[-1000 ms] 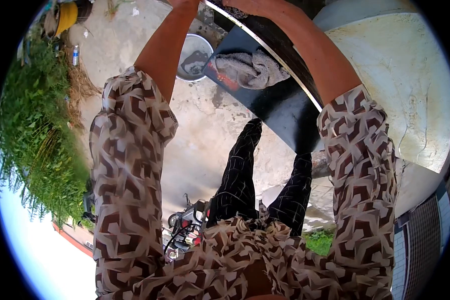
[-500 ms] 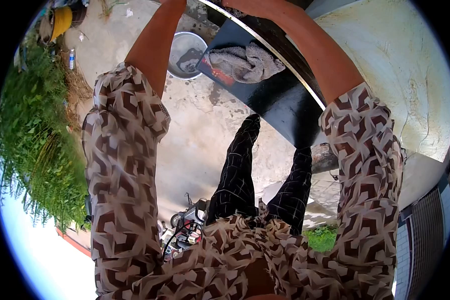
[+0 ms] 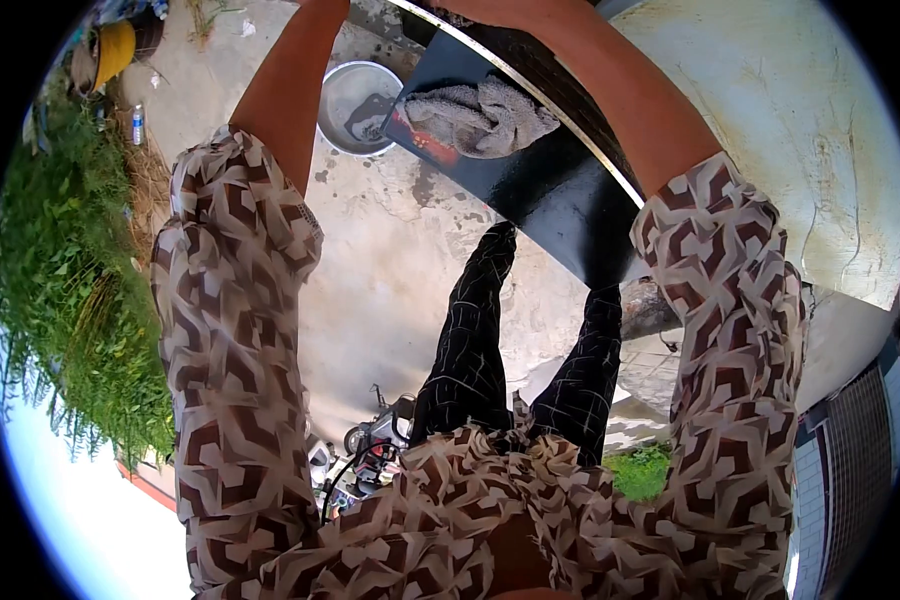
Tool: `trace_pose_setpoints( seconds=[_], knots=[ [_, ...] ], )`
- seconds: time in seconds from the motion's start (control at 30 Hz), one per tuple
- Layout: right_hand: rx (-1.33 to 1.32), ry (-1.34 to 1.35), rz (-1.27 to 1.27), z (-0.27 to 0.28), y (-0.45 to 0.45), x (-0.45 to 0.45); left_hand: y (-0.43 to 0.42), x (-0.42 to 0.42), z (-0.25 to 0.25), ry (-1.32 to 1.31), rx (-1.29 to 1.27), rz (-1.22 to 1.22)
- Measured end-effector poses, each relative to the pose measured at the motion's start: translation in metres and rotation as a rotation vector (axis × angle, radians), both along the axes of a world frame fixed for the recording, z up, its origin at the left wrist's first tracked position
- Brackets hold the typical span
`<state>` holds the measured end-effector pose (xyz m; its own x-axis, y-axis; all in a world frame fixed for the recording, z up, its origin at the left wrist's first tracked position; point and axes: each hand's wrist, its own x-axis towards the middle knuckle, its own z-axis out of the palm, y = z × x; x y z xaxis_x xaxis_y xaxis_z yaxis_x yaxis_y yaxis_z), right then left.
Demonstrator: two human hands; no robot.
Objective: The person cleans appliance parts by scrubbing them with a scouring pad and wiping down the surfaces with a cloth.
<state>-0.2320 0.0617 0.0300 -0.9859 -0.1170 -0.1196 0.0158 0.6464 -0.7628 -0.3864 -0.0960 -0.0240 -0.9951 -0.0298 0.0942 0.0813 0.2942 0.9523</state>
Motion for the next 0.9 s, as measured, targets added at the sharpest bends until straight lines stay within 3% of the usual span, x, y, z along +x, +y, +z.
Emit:
trace_pose_setpoints(
  seconds=[0.1,0.17,0.23,0.27,0.3,0.37,0.43,0.53,0.63,0.73,0.9],
  knots=[
    [0.124,0.086,0.045,-0.023,0.031,0.07,-0.003,-0.008,-0.016,0.044,-0.063,0.032],
    [0.325,-0.005,0.188,0.02,0.046,0.115,-0.003,-0.008,-0.014,0.043,-0.077,0.018],
    [0.344,-0.234,0.255,0.033,0.062,0.131,-0.003,-0.003,-0.009,0.025,-0.085,0.018],
    [0.356,-0.351,0.282,0.037,0.068,0.135,-0.012,-0.012,-0.013,-0.194,0.159,-0.039],
    [0.325,-0.193,0.198,0.036,0.07,0.131,-0.032,-0.032,-0.022,-0.414,0.399,-0.103],
    [0.238,0.132,0.039,0.022,0.052,0.104,-0.037,-0.037,-0.023,-0.384,0.382,-0.103],
    [0.134,-0.071,0.011,0.019,0.031,0.072,-0.009,-0.01,-0.021,0.099,-0.111,0.011],
    [0.085,-0.028,0.024,-0.03,0.018,0.059,-0.014,-0.02,-0.028,0.063,-0.021,-0.038],
    [0.22,0.048,0.011,0.005,0.041,0.135,-0.018,-0.035,-0.036,-0.161,0.477,0.001],
    [0.32,-0.232,0.011,0.044,0.066,0.207,-0.021,-0.043,-0.051,-0.16,0.502,0.011],
    [0.457,-0.546,0.022,0.058,0.102,0.298,-0.017,-0.04,-0.052,-0.151,0.436,-0.012]
  ],
)
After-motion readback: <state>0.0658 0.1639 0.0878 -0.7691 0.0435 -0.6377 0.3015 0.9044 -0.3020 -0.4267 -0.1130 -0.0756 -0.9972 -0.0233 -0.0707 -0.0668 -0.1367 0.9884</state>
